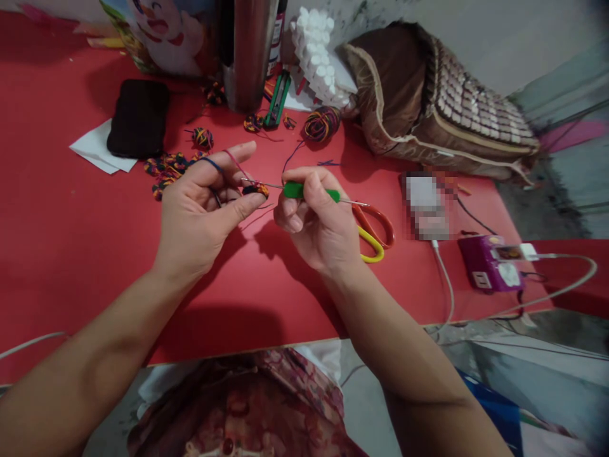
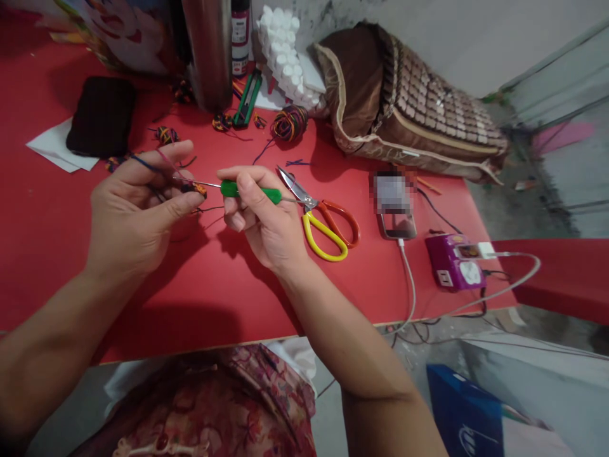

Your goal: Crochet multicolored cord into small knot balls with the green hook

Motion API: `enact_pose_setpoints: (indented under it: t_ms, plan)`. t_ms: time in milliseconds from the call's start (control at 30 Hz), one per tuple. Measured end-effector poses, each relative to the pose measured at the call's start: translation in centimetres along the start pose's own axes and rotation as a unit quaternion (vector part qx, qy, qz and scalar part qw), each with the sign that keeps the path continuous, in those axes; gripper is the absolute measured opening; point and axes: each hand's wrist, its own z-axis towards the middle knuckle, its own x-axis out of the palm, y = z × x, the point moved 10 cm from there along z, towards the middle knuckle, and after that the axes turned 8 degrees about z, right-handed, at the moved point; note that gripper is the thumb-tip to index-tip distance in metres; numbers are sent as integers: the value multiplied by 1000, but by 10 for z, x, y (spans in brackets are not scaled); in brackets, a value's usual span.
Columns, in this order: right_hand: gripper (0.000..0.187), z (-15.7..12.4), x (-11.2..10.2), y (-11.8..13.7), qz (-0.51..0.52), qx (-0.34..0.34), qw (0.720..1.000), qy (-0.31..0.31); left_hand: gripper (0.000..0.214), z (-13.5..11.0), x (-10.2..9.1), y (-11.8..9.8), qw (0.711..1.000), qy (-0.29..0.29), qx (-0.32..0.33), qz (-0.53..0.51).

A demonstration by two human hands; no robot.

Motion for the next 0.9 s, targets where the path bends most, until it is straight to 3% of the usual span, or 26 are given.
enact_pose_setpoints:
  t_ms: [167, 300, 433, 567, 733, 900]
  plan:
    - [26, -2, -1, -4, 63, 11, 998, -21, 44, 1, -3, 0, 1000, -3, 1, 19]
    - [36, 0, 1, -6, 44, 1, 999, -9, 53, 0, -7, 0, 999, -15, 15, 43]
    - [34, 2, 1, -10, 58, 14, 998, -1, 48, -1, -5, -5, 996, -5, 34, 78]
    - [34, 0, 1, -12, 52, 25, 998, 4, 34, -1, -4, -5, 998, -8, 27, 55]
    - [38, -2, 3, -12, 41, 29, 999, 3, 48, 0, -6, 4, 999, -20, -6, 27]
    - [29, 0, 2, -10, 70, 22, 997, -13, 47, -1, -3, 5, 1000, -17, -10, 3]
